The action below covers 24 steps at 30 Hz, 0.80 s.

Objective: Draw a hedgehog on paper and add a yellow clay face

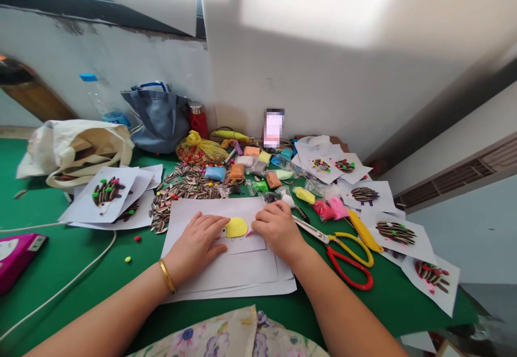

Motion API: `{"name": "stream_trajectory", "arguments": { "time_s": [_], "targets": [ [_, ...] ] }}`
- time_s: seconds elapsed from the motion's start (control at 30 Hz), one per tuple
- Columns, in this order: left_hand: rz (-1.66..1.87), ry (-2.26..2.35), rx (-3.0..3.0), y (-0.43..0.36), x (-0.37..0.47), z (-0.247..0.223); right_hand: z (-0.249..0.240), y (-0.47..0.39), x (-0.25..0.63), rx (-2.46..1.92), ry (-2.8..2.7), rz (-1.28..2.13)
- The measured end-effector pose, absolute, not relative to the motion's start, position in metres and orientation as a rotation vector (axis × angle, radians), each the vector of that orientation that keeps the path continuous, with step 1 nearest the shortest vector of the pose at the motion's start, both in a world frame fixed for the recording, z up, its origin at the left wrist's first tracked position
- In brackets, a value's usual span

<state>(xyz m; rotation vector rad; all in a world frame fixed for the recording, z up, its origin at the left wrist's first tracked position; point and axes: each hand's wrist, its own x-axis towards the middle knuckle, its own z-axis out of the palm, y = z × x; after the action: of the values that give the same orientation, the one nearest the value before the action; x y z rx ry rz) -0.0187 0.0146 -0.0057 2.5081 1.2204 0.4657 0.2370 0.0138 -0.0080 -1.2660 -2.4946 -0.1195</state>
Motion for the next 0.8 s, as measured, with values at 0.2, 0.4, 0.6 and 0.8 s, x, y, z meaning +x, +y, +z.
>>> {"name": "stream_trajectory", "arguments": {
  "time_s": [0.2, 0.4, 0.6, 0.8],
  "targets": [
    [0.445, 1.227, 2.502, 0.015, -0.019, -0.005, 0.001, 0.02, 0.238, -1.2, -2.547, -0.119],
    [0.438, 1.219, 2.511, 0.015, -0.019, -0.005, -0.003, 0.022, 0.231, -1.405, -2.394, -0.121],
    [0.438, 1.193, 2.545, 0.015, -0.02, -0.008, -0.011, 0.024, 0.207, -1.522, -2.389, -0.211],
    [0.426, 1.215, 2.502, 0.015, -0.02, -0.008, -0.01, 0.026, 0.202, -1.551, -2.399, -0.175]
  ]
}}
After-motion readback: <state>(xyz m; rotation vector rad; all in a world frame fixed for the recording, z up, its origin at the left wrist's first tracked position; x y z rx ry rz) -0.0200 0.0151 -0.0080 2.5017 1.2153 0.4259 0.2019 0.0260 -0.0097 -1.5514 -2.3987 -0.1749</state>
